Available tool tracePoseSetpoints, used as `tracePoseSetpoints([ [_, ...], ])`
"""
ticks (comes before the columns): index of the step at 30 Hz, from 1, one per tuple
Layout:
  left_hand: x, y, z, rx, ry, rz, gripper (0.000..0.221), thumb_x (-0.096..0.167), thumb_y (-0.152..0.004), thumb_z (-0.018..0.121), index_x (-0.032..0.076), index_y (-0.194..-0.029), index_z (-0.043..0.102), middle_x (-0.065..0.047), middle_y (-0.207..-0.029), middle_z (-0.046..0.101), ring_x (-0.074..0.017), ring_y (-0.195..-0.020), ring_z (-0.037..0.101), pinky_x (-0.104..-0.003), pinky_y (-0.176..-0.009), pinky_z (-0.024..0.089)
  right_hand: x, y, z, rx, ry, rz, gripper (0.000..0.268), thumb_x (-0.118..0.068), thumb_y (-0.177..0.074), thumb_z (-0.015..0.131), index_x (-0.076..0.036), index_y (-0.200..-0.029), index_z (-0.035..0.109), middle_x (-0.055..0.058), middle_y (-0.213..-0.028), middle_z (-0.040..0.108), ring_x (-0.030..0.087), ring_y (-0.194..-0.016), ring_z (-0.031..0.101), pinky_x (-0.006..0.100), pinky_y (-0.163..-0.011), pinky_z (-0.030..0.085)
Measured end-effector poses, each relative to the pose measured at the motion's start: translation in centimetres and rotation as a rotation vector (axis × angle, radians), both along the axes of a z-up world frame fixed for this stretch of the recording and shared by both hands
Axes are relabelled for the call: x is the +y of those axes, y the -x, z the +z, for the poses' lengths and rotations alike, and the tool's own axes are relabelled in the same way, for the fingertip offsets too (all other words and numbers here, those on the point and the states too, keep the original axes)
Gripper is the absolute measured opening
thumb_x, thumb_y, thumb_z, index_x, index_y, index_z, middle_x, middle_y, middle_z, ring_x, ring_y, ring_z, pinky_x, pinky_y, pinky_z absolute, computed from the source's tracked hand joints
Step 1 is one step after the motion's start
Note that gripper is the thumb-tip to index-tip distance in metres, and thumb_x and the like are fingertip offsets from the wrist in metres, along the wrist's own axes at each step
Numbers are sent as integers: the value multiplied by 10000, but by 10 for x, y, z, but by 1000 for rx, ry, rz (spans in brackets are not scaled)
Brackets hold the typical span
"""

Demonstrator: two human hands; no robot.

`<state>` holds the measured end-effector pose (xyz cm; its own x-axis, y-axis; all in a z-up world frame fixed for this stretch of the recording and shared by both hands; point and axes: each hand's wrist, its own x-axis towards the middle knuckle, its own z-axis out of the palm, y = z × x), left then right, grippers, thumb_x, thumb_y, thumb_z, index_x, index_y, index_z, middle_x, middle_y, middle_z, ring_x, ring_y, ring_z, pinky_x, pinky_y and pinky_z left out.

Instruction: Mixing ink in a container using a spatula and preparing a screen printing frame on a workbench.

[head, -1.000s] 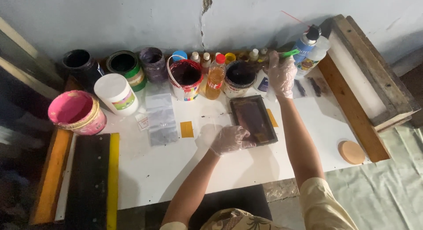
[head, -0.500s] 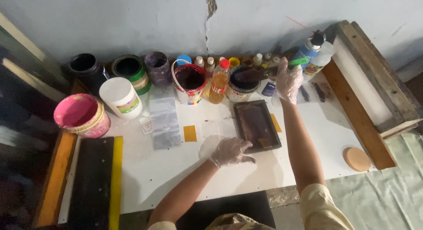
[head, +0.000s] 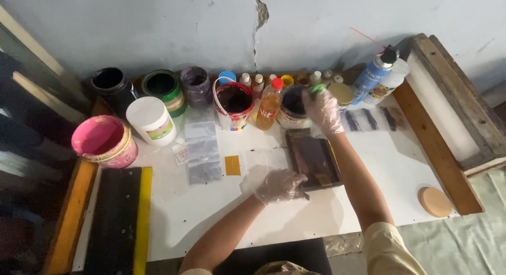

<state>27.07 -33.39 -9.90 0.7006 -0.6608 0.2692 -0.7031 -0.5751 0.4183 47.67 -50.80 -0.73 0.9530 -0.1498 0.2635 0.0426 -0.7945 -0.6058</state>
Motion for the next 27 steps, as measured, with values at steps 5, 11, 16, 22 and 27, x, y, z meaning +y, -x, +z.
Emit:
tracePoseSetpoints([
  [5,-6,1,0,-519,341,-38,470,551,-808,751,163,-1068,692,-42,-872,703,-251,-779,731,-363,-642,607,10,12,18,-193,21,-84,332,-491,-938,713,-164,-918,658,147,-783,720,405,-842,734,527,-672,610],
  [11,-4,6,4,-90,-175,-75,429,543,-931,583,220,-1206,650,-30,-1078,746,-246,-1019,734,-387,-827,600,-33,1,-3,-289,-131,29,327,-439,-994,632,-137,-881,686,153,-718,701,413,-771,731,521,-641,585],
  [16,-16,-2,-11,38,-150,-40,411,545,-893,631,228,-1153,665,-20,-929,741,-260,-915,747,-416,-761,608,-13,58,55,-596,-251,-67,290,-306,-1075,583,-86,-893,633,135,-692,667,314,-667,724,442,-642,604],
  [22,-19,-1,-40,-158,-22,-28,368,531,-874,671,226,-1079,661,-9,-835,696,-239,-798,738,-381,-670,598,-32,78,71,-544,-254,-277,441,-394,-1016,664,16,-852,680,262,-739,687,410,-761,726,457,-636,563],
  [27,-24,-4,-61,-401,225,-48,382,498,-830,749,179,-1010,641,-46,-745,656,-270,-646,708,-388,-552,573,-75,56,40,-241,-864,-260,329,-377,-946,687,-71,-846,615,158,-715,731,252,-652,777,313,-580,681],
])
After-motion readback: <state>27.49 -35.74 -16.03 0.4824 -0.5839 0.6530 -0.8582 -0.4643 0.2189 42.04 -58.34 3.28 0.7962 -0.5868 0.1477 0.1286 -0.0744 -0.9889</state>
